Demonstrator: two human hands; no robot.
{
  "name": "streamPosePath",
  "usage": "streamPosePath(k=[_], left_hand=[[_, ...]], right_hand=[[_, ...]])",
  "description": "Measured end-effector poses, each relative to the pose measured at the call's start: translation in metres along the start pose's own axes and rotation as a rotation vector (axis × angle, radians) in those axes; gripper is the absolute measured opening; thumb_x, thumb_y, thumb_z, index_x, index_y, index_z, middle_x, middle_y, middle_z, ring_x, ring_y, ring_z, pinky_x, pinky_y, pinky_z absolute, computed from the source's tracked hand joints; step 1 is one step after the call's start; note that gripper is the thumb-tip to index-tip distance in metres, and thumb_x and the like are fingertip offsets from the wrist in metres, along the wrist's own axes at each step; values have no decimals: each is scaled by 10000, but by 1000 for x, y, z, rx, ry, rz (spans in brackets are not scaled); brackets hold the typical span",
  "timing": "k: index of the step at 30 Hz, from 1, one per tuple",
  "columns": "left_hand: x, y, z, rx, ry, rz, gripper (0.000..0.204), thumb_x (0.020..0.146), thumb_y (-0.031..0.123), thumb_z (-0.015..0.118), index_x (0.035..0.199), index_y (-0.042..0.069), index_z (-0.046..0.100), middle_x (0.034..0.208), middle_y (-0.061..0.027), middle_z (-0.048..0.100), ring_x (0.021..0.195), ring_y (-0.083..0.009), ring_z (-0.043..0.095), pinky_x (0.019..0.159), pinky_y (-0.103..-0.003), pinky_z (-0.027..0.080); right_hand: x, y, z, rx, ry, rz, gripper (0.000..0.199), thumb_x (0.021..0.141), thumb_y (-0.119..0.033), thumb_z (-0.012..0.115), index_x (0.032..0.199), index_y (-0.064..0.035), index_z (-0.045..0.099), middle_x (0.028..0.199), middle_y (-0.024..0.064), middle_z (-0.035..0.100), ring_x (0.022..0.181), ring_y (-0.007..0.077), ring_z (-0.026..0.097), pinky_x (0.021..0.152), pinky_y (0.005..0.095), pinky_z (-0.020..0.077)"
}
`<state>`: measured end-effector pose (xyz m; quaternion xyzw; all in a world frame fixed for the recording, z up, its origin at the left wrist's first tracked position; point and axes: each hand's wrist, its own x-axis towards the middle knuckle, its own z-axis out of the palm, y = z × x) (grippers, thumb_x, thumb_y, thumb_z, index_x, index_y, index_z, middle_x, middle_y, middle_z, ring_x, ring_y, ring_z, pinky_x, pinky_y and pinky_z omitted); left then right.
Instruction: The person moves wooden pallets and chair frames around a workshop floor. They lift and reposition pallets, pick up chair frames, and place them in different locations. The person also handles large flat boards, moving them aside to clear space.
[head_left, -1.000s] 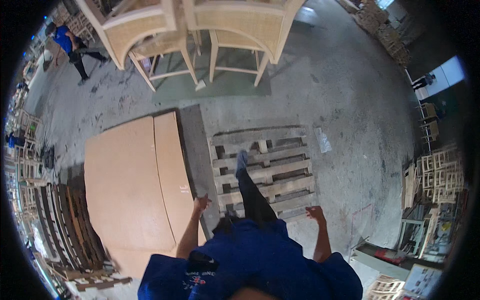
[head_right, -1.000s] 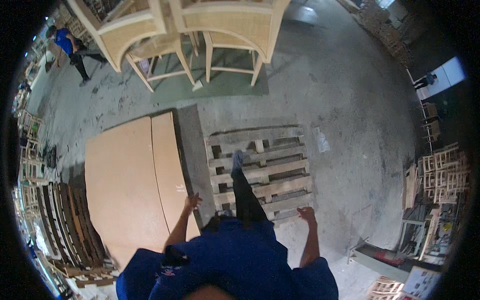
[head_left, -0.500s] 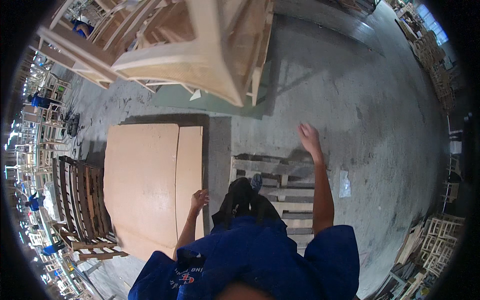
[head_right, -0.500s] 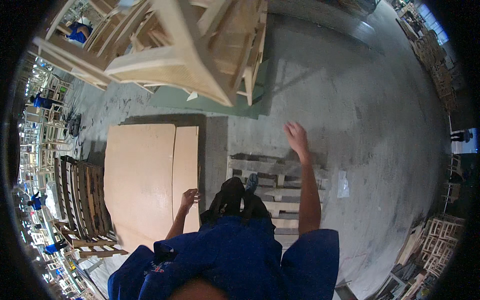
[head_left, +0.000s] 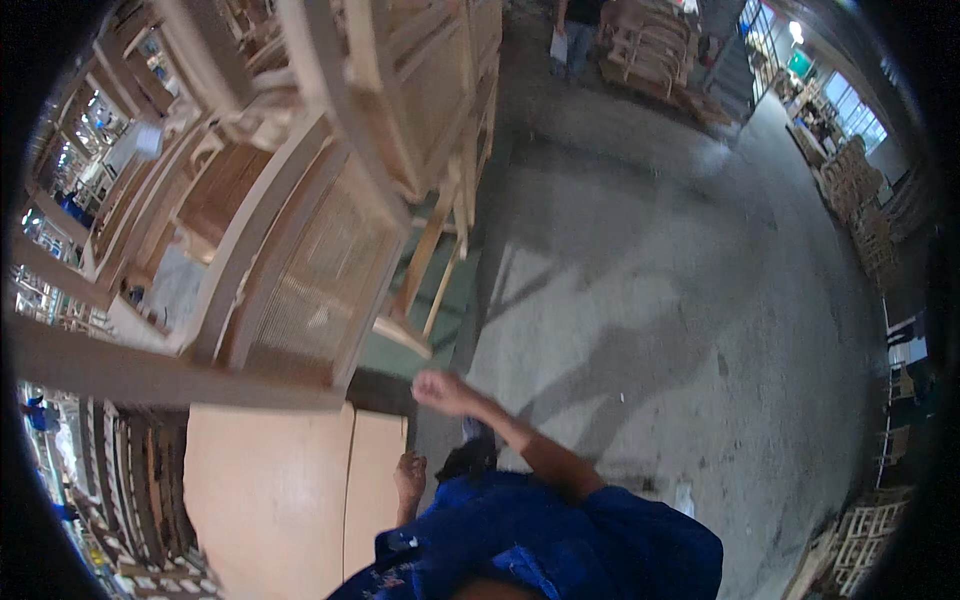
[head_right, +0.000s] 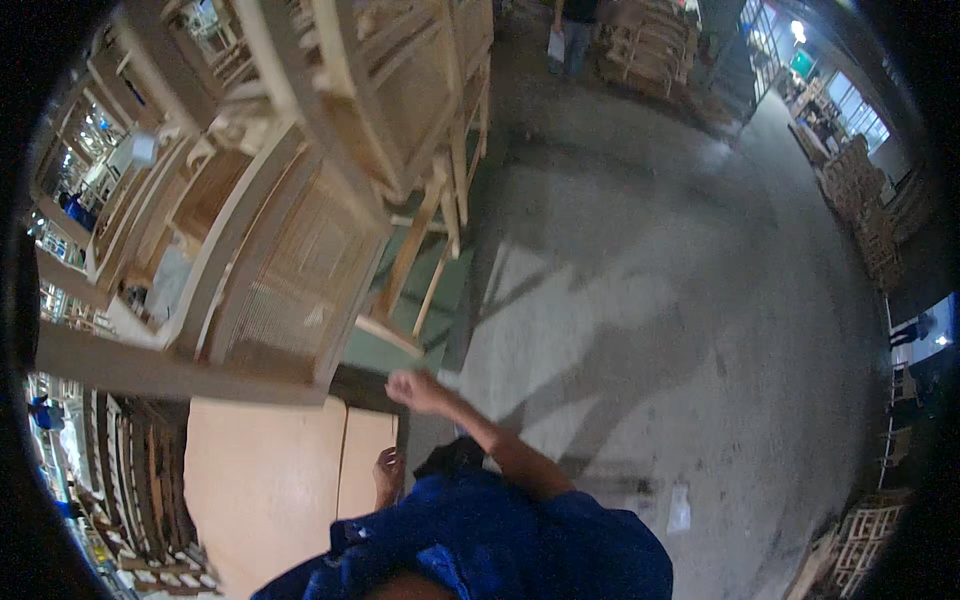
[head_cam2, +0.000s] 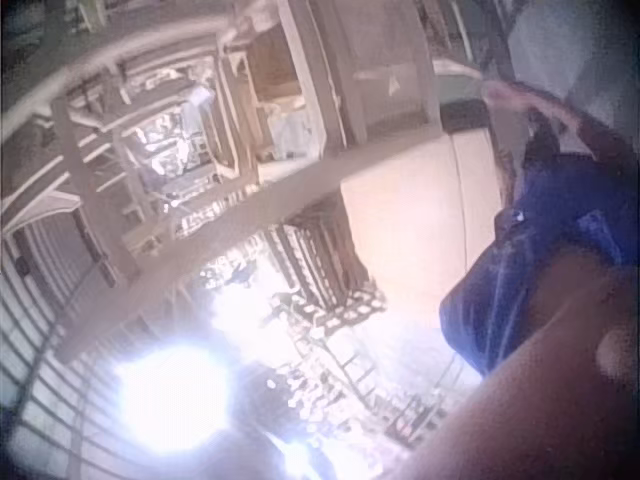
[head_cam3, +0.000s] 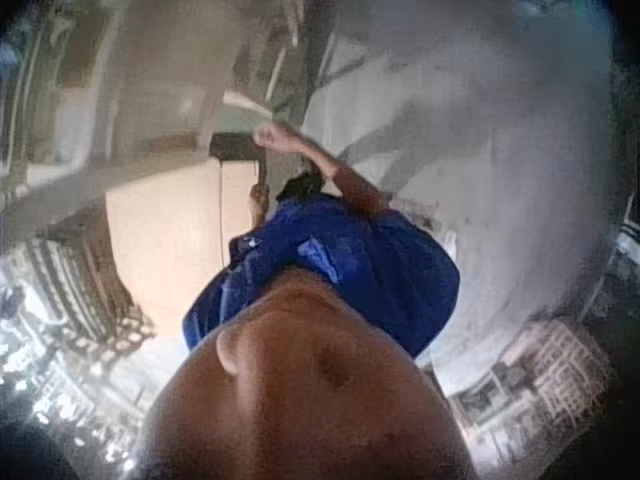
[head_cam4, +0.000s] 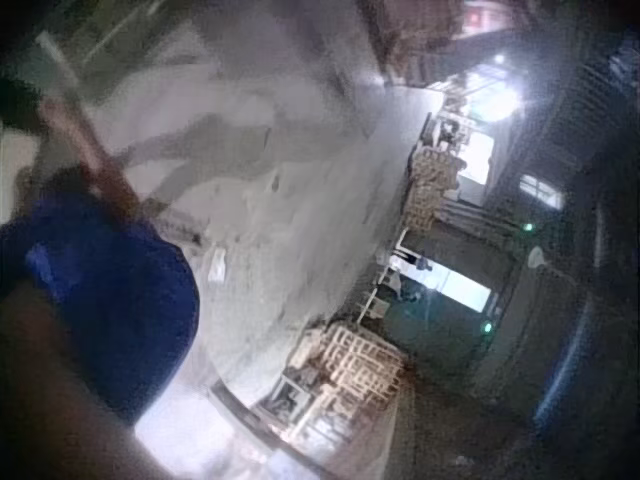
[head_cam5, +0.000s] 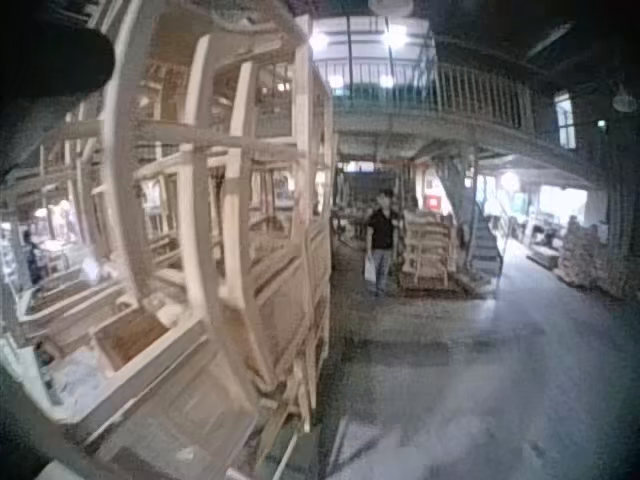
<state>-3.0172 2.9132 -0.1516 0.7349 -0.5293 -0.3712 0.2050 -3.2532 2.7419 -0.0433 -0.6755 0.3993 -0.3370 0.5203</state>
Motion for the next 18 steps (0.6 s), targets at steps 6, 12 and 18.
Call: streamPosePath(k=[6,12,18], left_hand=[[278,271,-51,136,593,492,749,824,217,624,1358,-75,188,1370,-325,238,1285,-447,239,1055,-467,234],[546,452,-126,241,1109,279,854,858,437,548,1417,7,67,1403,-372,41,1296,-520,100,1054,-518,202],[685,397,-200,725,1528,105,747,840,576,464,1220,-66,430,1186,-330,430,1154,-429,393,951,-507,289]], right_hand=[[14,51,-123,-44,-202,307,274,841,-295,604,938,-39,615,804,96,634,723,164,582,671,299,465],[48,214,-322,-451,219,511,305,839,-329,576,813,-33,642,865,136,646,841,299,620,756,388,484],[186,296,-536,-347,596,516,319,777,-349,637,813,-32,653,815,131,663,814,282,635,760,353,494]])
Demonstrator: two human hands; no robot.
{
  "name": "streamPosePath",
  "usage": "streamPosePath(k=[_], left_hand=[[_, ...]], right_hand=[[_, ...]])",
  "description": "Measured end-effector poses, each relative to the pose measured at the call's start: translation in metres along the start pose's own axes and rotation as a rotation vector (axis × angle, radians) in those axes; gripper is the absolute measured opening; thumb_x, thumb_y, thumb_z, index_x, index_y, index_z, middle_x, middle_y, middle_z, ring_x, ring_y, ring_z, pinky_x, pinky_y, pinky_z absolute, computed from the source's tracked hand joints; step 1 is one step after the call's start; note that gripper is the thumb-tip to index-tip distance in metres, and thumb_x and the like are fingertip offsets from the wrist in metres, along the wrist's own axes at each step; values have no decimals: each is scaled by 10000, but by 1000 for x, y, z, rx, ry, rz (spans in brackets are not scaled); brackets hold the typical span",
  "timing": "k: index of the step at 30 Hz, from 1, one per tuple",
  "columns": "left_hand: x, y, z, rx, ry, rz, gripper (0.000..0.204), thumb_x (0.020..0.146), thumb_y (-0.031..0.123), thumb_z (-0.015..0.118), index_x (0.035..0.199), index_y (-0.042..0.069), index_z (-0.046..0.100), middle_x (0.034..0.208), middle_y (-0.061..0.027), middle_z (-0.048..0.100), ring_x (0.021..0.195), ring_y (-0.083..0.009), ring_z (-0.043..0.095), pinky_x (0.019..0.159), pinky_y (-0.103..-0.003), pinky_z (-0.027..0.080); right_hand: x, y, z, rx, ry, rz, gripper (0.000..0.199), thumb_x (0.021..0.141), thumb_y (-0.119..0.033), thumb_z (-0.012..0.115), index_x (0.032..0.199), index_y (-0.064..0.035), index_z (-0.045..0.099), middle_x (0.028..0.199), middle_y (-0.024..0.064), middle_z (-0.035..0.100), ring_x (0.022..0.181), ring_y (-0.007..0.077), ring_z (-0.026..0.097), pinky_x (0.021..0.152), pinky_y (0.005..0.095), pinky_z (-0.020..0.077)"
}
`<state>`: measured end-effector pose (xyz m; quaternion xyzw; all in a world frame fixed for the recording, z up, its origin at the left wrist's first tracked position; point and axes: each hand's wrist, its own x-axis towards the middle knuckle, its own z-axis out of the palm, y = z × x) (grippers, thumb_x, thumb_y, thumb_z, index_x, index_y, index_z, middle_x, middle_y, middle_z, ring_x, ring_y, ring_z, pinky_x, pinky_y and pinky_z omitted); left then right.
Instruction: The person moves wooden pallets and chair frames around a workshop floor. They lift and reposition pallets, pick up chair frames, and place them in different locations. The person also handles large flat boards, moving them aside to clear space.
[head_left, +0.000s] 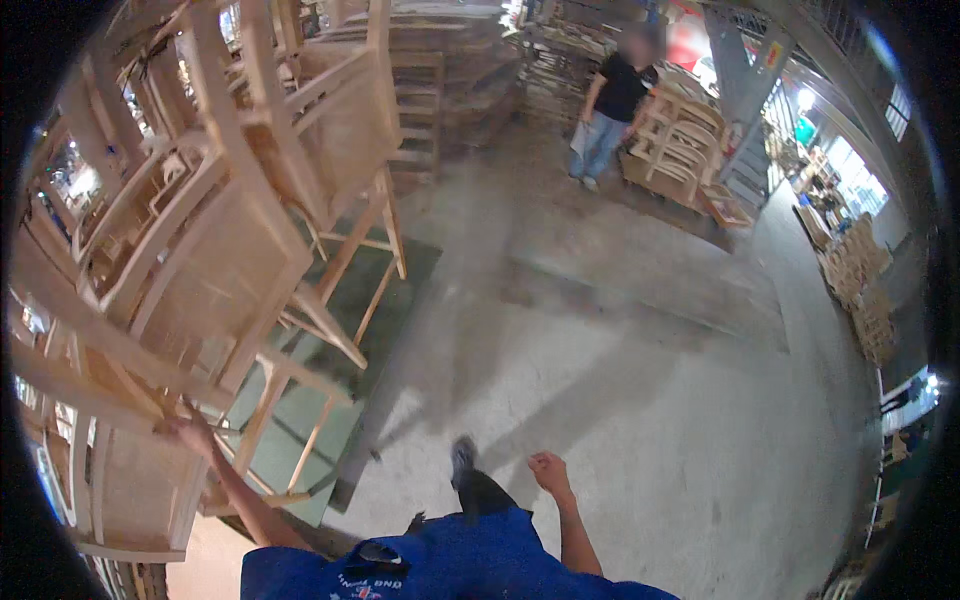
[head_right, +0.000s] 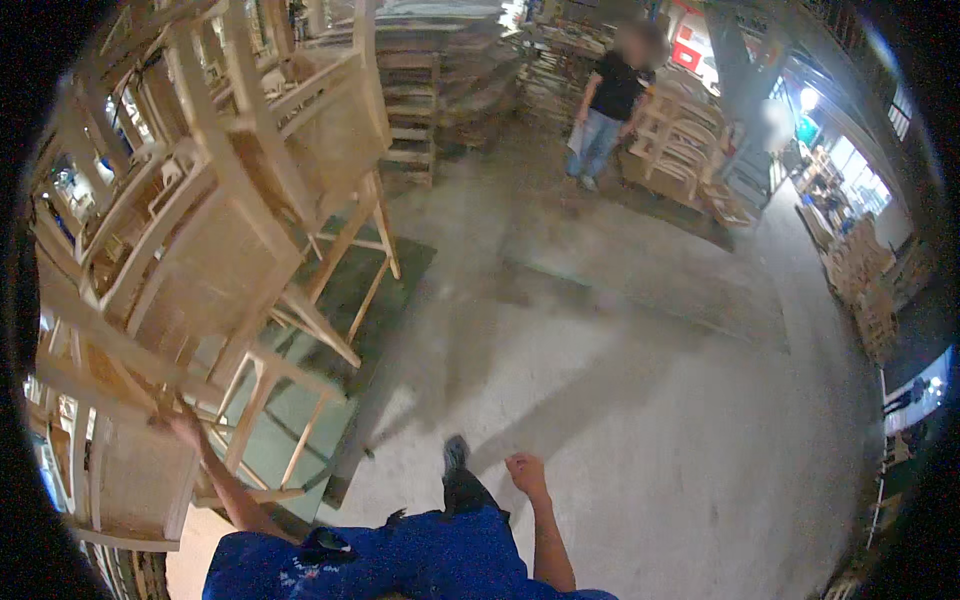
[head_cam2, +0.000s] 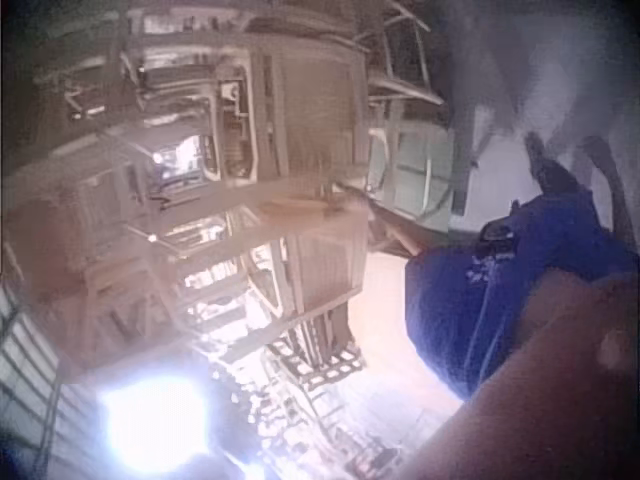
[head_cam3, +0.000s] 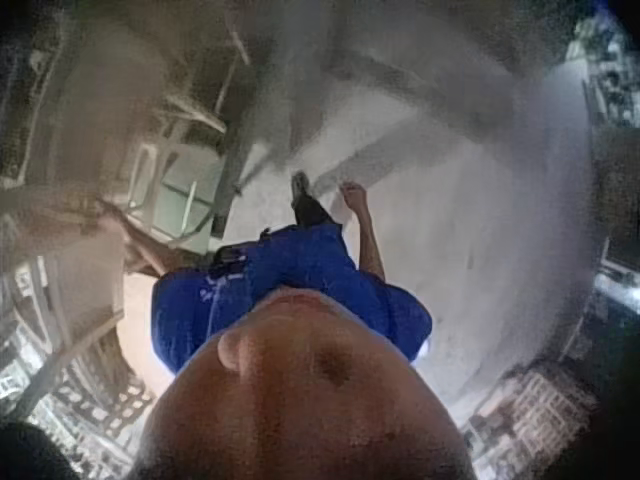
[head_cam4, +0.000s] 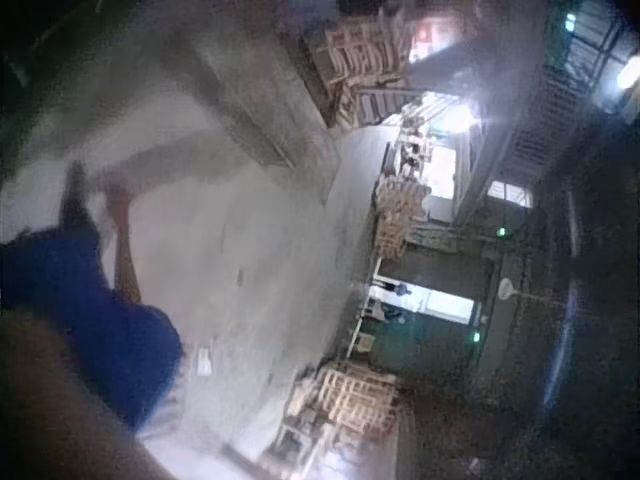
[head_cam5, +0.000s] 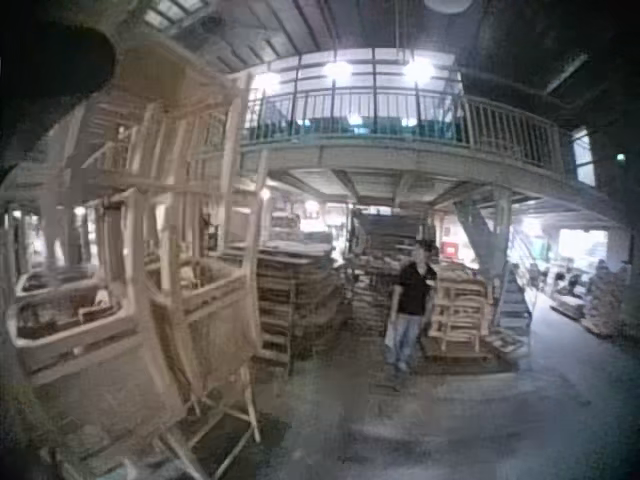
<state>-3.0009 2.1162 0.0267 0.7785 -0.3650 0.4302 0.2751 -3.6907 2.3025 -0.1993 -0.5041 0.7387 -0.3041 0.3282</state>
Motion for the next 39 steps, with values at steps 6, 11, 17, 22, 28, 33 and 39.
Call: streamPosePath(k=[6,11,17,22,28,33,39], left_hand=[[-132,81,-13,-80,-532,-312,499,857,403,556,1066,-49,587,1056,-222,608,1007,-348,565,865,-398,433],[-337,249,13,-341,-839,-865,216,832,225,547,833,18,609,680,-100,586,584,-229,576,519,-373,443],[-482,498,70,-449,-1386,-1436,331,811,239,602,1051,15,555,874,-142,607,601,-250,607,476,-370,484],[-478,702,196,-345,-1968,-893,359,796,356,617,978,47,597,850,-107,621,600,-233,607,525,-402,505],[-383,915,365,-809,-1373,-611,236,809,222,573,943,36,633,758,-82,650,584,-159,611,505,-293,467],[-384,1008,371,-796,-1263,-1051,257,848,199,543,1048,44,587,882,-98,644,635,-170,622,522,-285,475],[-454,1042,291,-674,-1058,-1649,278,871,295,547,1061,94,569,833,-101,625,583,-181,582,463,-293,458]], right_hand=[[270,50,-102,-127,-168,-157,236,786,-269,626,822,-37,647,785,134,651,761,307,630,677,340,495],[524,30,-98,1,-399,-388,279,805,-305,606,875,-36,630,822,147,647,781,318,627,675,368,484],[756,-12,-99,-130,-469,-440,322,827,-319,596,925,-12,611,846,166,645,775,278,634,696,341,491],[878,-88,-126,268,-610,-359,322,816,-286,629,936,12,606,860,160,653,787,230,645,705,315,491],[1096,-79,-93,233,-493,-486,272,812,-235,636,888,25,615,807,146,652,757,152,634,677,283,488],[1245,-115,-105,183,-661,-446,276,797,-267,629,814,8,634,681,91,639,636,133,596,603,281,465],[1387,-253,-69,232,-802,-505,249,805,-241,597,728,-5,597,615,36,597,582,99,555,559,268,440]])
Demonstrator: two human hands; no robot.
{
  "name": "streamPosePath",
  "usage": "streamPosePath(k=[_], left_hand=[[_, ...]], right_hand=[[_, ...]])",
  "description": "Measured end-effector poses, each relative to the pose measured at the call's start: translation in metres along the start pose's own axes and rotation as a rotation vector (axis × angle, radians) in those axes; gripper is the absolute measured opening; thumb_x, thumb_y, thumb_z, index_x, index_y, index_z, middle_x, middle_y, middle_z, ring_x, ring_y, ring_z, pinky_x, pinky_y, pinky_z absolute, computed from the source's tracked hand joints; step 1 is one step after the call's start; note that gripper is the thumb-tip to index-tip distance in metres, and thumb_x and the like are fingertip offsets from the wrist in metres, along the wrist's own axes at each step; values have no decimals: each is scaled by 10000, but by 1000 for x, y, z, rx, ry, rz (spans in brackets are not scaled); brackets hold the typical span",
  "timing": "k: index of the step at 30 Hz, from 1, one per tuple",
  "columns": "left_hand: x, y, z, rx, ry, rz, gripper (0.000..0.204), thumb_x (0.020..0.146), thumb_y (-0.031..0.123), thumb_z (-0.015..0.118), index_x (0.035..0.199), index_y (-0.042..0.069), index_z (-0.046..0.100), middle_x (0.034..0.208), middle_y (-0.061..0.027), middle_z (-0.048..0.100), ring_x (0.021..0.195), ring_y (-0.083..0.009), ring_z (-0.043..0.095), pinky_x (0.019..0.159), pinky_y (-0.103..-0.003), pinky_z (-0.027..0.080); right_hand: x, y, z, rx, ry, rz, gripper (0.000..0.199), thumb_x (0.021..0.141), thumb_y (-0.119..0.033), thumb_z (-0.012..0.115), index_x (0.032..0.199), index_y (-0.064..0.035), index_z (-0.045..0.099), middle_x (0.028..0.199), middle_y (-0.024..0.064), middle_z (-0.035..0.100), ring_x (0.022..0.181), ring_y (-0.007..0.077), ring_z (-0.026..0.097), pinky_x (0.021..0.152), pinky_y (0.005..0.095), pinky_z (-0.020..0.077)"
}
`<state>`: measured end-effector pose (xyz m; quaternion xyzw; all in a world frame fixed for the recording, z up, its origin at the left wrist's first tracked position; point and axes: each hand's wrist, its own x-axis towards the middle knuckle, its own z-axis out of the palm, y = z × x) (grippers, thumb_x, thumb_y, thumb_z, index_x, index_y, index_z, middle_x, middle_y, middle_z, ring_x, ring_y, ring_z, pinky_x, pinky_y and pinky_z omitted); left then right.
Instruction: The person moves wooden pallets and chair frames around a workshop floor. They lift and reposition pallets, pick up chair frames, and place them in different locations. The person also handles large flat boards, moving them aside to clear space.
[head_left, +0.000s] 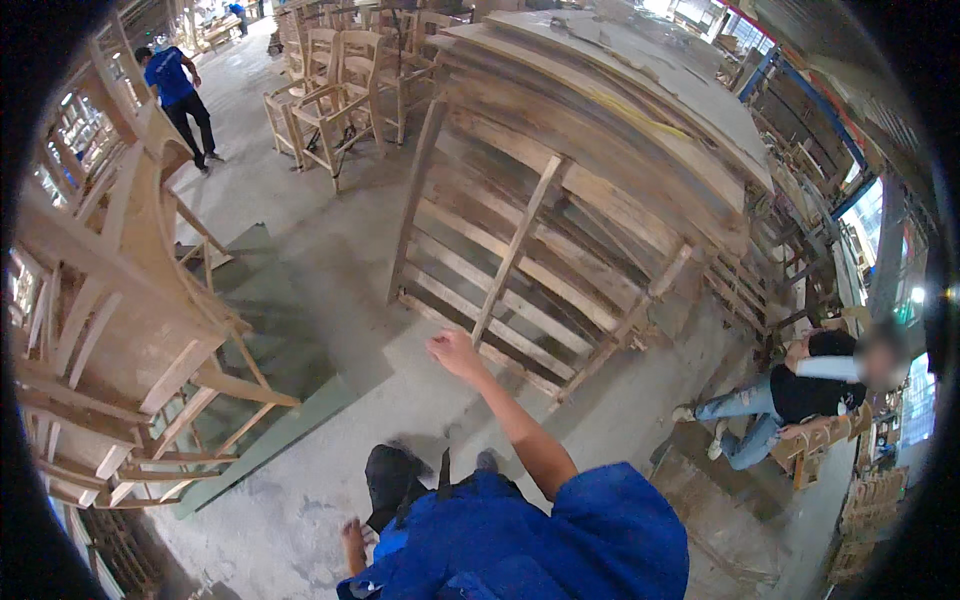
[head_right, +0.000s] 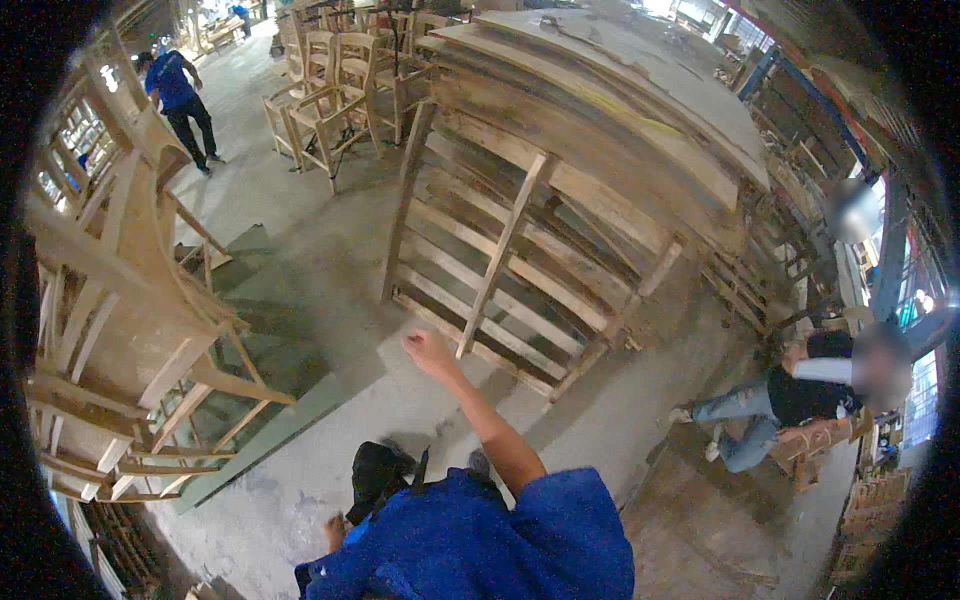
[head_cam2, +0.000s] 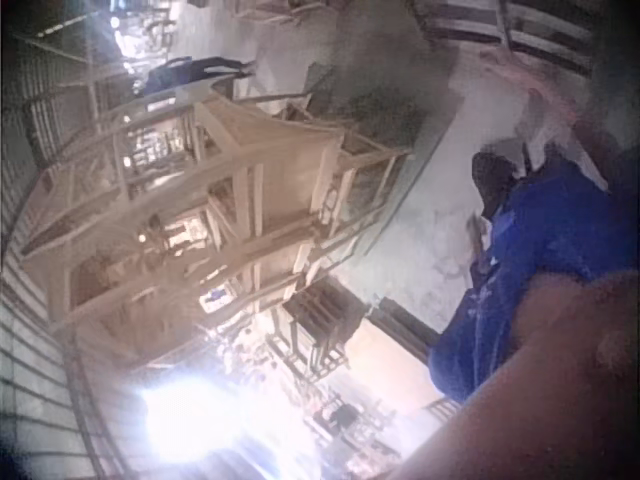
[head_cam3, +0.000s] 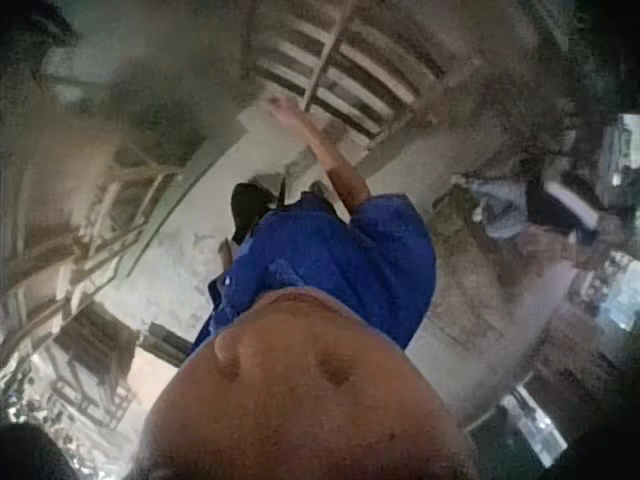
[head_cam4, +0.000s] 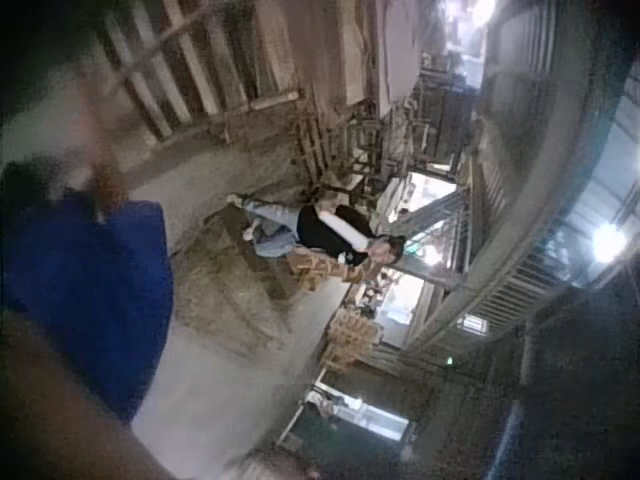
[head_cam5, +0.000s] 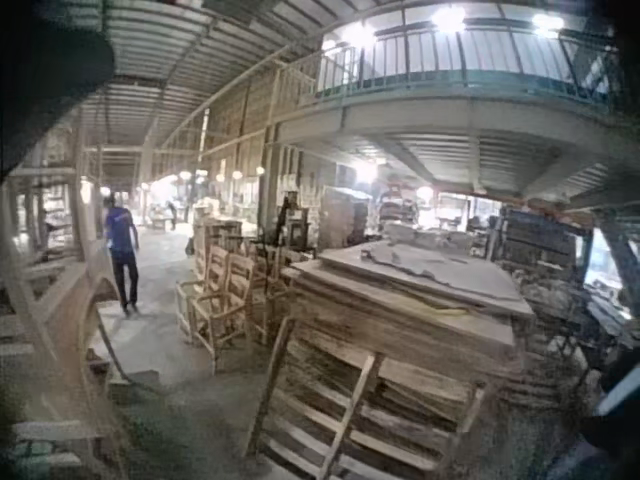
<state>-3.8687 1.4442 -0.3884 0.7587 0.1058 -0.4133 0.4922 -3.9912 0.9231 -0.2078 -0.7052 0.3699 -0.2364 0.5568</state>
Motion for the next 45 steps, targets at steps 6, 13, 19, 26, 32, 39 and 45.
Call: streamPosePath(k=[6,13,19,26,32,39,45], left_hand=[[71,-26,99,42,-1,-407,256,870,302,551,1017,94,575,782,-79,599,579,-176,569,460,-295,448],[219,121,91,12,77,-220,239,870,311,554,965,94,582,723,-53,570,574,-170,554,457,-297,436],[396,507,135,-57,96,627,299,875,293,559,986,16,563,770,-43,580,647,-146,554,521,-294,454],[546,808,241,234,-131,620,288,874,281,560,999,22,572,880,-118,627,750,-170,627,556,-301,491],[662,792,279,365,-212,-117,329,874,277,534,1102,40,519,984,-141,596,781,-210,625,592,-352,499],[777,938,414,544,-368,-264,410,875,272,503,1223,61,456,1106,-169,561,817,-257,624,633,-411,509],[911,1103,606,597,-638,87,377,857,290,539,1098,1,522,815,-92,612,647,-178,588,508,-308,462]], right_hand=[[173,-31,17,442,-134,-67,188,857,-167,601,866,17,568,715,51,609,624,105,568,564,235,453],[309,-72,-30,359,22,-2,203,850,-185,605,893,12,578,730,66,614,661,127,601,596,259,497],[481,-157,-199,386,460,-362,197,869,-208,570,874,-12,592,756,87,636,692,171,625,653,302,529],[776,-244,-357,736,853,-348,312,882,-223,553,1044,35,483,930,183,578,855,293,611,761,401,545],[933,-232,-415,1121,1052,-227,505,897,-266,531,1234,17,284,1138,282,402,1006,366,517,809,475,518],[996,-189,-472,947,1111,-427,416,887,-205,543,1201,2,365,1067,212,489,897,386,546,728,501,551],[1046,-214,-446,950,1618,-214,338,859,-117,573,1108,60,429,1005,198,544,766,328,601,622,379,600]])
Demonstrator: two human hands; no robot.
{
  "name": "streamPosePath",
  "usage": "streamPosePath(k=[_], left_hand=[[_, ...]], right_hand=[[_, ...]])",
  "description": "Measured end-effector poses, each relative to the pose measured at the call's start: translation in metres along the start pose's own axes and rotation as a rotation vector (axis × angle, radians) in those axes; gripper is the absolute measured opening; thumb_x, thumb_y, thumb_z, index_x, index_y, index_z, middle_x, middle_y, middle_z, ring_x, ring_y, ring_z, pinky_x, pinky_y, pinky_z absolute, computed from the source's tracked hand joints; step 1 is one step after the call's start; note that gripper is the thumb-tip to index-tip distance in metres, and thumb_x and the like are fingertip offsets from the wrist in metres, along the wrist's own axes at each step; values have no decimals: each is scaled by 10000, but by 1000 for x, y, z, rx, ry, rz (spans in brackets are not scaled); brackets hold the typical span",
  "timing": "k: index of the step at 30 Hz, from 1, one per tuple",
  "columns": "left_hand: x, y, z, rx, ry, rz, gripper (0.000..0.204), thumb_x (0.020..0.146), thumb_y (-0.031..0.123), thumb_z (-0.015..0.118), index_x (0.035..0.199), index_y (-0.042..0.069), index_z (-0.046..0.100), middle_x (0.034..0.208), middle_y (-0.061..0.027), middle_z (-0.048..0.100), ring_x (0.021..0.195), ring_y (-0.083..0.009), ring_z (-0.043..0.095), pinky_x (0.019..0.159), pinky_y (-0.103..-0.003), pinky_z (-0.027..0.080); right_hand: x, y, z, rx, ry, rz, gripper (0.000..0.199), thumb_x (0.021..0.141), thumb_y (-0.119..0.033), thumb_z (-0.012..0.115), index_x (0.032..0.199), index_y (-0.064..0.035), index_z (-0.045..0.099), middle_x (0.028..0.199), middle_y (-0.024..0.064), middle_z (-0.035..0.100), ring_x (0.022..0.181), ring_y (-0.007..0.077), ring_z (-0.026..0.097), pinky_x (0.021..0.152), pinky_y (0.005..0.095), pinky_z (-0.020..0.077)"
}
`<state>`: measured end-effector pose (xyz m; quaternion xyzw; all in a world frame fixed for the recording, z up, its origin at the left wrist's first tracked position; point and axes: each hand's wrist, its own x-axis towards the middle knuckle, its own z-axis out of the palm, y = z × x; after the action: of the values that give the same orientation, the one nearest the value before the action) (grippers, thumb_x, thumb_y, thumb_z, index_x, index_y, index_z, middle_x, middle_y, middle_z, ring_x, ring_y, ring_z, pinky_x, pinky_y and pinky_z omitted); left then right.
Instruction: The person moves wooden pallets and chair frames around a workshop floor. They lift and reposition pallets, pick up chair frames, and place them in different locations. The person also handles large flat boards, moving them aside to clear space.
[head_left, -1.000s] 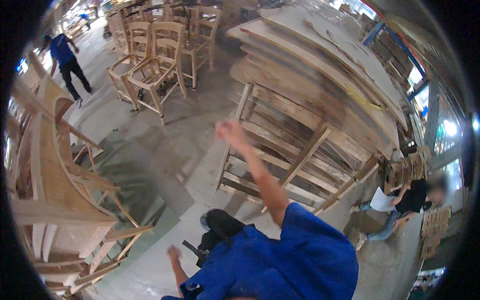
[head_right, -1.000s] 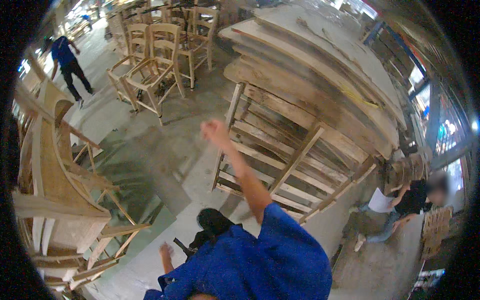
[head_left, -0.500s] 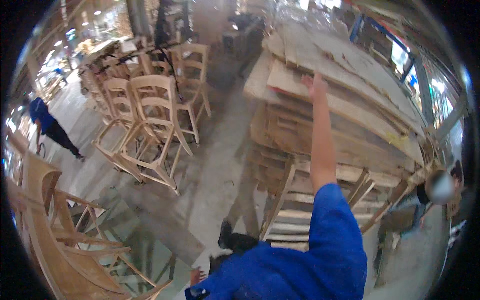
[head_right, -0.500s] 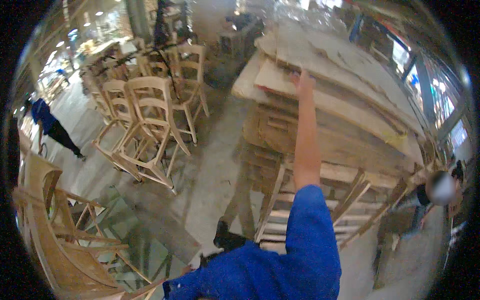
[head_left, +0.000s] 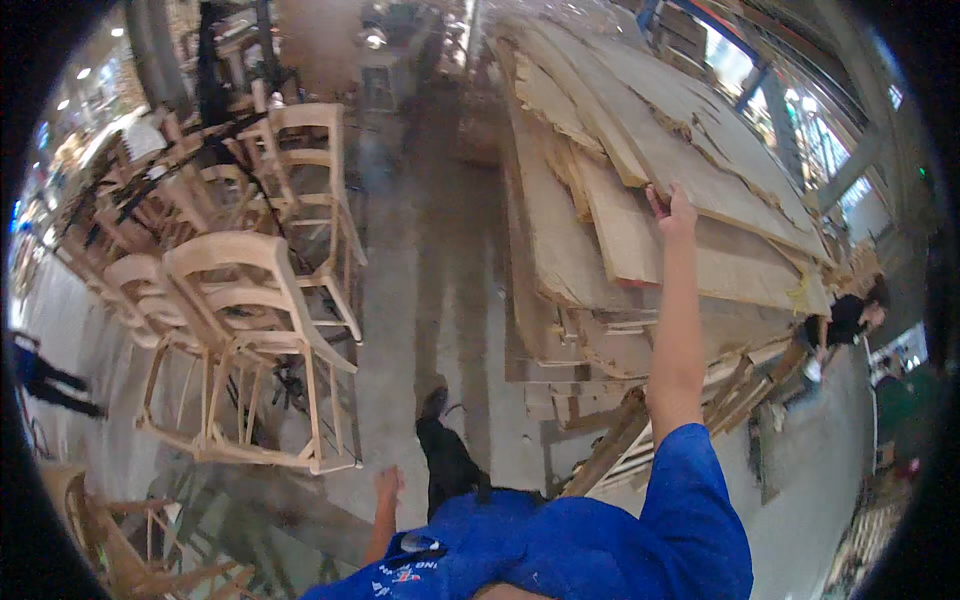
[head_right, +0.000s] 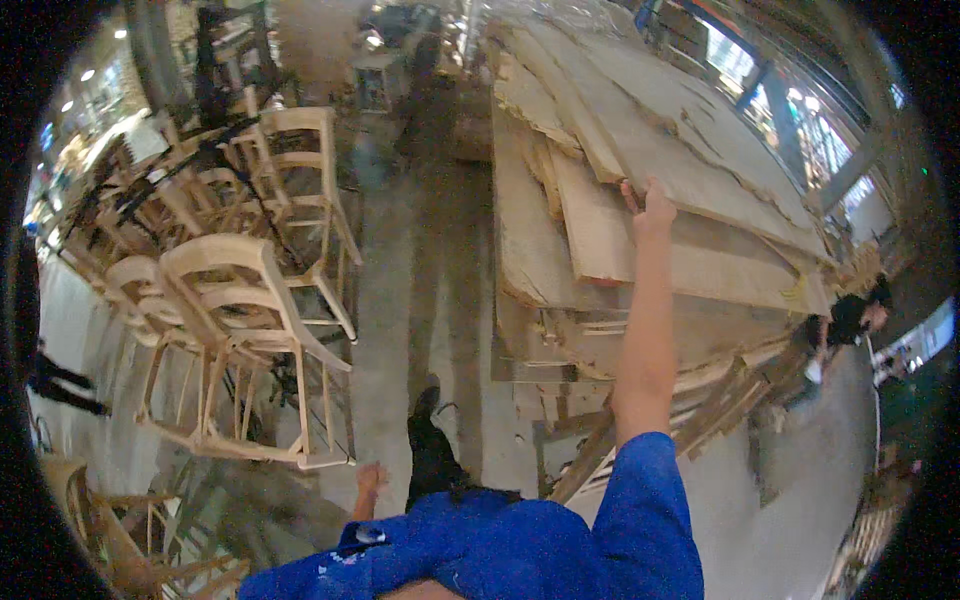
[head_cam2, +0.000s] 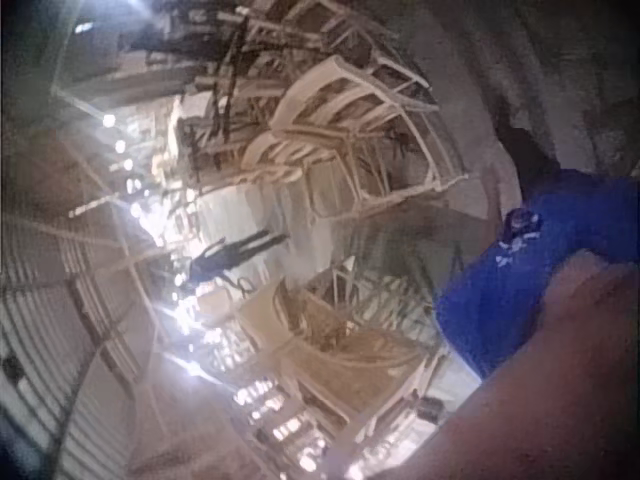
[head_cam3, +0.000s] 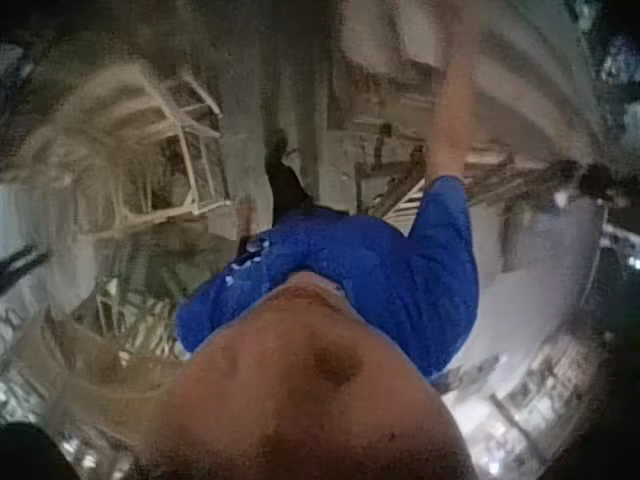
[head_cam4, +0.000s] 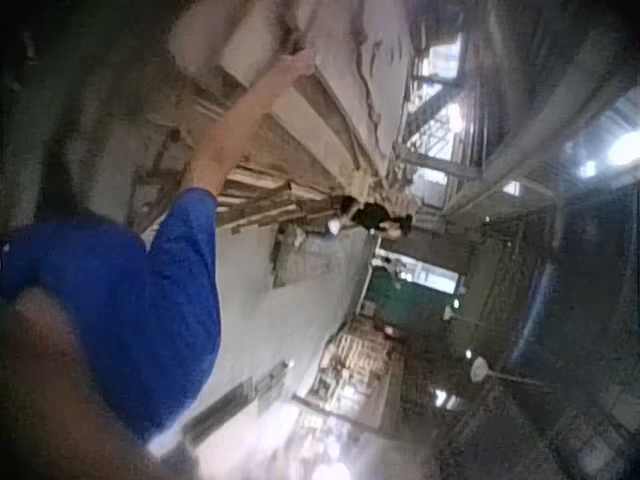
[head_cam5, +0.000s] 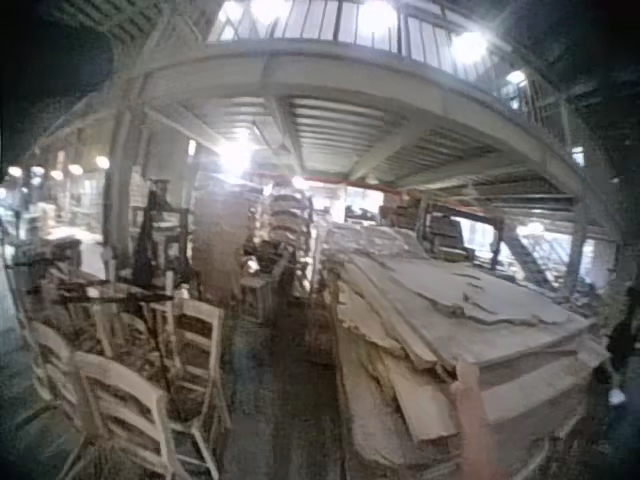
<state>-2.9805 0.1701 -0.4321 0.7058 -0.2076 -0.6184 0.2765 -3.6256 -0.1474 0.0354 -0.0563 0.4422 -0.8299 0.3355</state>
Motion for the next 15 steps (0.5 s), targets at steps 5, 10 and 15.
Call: streamPosePath(k=[5,10,15], left_hand=[[30,214,108,3,-235,145,315,854,267,579,1040,12,567,814,-64,615,667,-140,583,583,-261,451],[5,367,164,-27,-481,244,254,882,222,552,1025,12,569,839,-57,619,739,-131,592,635,-257,463],[-62,508,250,-4,-695,596,264,873,252,575,990,15,565,793,-47,593,730,-128,565,627,-264,451]], right_hand=[[8,-17,-22,-91,149,-170,273,867,-107,558,1076,42,465,982,163,526,750,267,604,615,332,599],[-7,-12,-6,-72,235,-201,259,848,-112,596,1050,20,501,965,122,520,723,217,574,547,255,552],[2,3,-5,-54,284,-208,282,853,-142,600,1059,10,481,944,127,519,710,213,566,535,257,534]])
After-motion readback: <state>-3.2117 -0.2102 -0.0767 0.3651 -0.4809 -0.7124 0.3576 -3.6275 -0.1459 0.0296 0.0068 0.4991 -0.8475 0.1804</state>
